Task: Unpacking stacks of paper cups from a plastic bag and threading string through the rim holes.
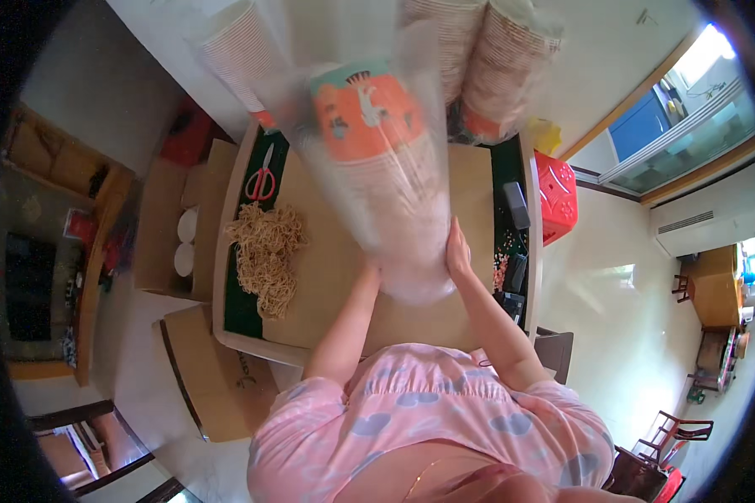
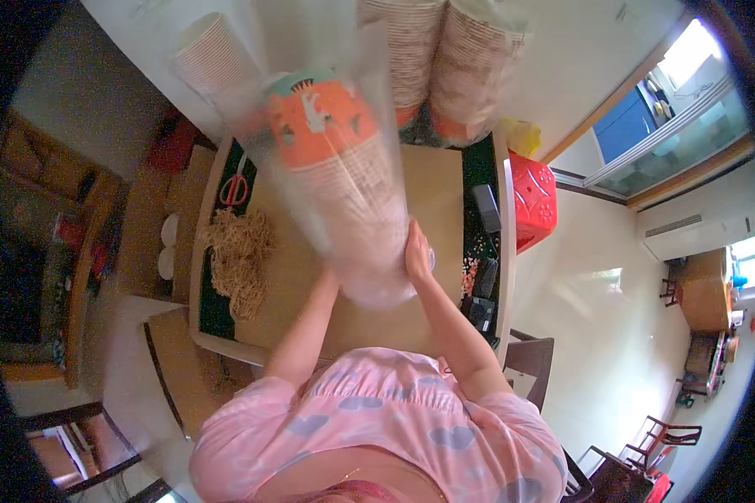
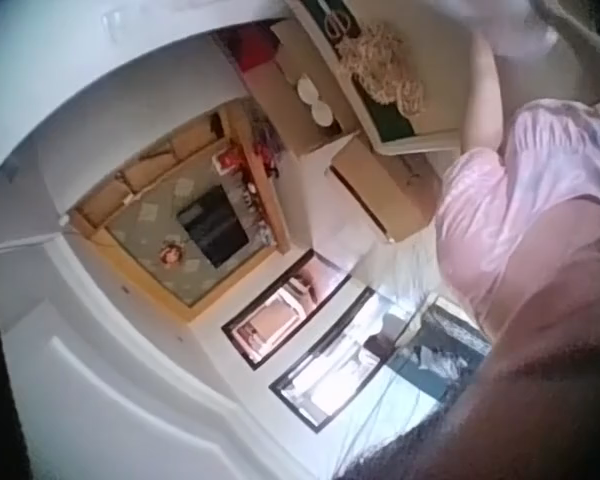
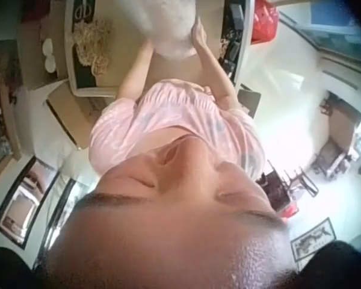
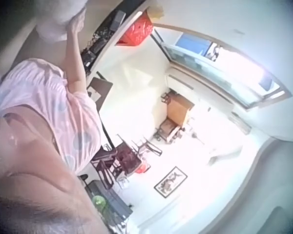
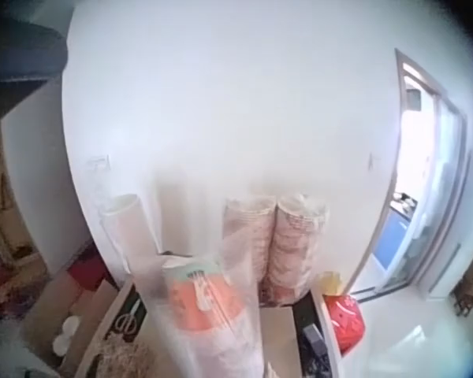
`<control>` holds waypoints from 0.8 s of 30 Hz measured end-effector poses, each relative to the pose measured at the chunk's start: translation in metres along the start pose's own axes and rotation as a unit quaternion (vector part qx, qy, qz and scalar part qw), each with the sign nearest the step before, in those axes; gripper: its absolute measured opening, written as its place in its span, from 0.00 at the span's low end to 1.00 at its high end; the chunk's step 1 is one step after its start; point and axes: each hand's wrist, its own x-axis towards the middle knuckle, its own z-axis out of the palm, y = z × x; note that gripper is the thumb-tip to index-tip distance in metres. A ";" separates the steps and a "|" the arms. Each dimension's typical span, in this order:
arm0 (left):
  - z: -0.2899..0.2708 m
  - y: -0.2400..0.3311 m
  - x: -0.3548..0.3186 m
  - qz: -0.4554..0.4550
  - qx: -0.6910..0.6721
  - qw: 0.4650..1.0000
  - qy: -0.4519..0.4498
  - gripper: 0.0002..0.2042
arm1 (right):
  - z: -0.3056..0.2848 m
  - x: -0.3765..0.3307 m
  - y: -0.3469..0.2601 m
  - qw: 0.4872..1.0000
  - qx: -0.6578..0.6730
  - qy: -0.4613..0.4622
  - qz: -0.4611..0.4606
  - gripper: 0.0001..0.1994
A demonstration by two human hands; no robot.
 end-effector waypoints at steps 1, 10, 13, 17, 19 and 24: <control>-0.012 -0.026 -0.002 0.001 0.002 1.000 0.009 0.38 | 0.009 -0.006 -0.015 0.998 -0.051 -0.003 -0.033 0.30; 0.008 0.064 0.037 -0.224 -0.197 0.922 0.246 0.24 | 0.001 0.021 -0.026 0.990 -0.067 -0.044 -0.117 0.27; -0.018 0.024 0.043 -0.202 -0.375 0.881 0.206 0.27 | 0.019 0.017 -0.032 0.985 -0.051 -0.082 -0.144 0.27; 0.002 0.056 0.055 -0.225 -0.318 0.899 0.200 0.30 | 0.000 0.047 -0.012 0.988 -0.016 -0.106 -0.112 0.28; -0.007 0.055 0.050 -0.231 -0.312 0.899 0.201 0.30 | 0.009 0.039 -0.015 0.992 -0.030 -0.080 -0.088 0.26; -0.024 0.027 0.029 -0.285 -0.288 0.897 0.177 0.34 | -0.010 0.041 0.015 0.986 0.071 -0.152 0.002 0.24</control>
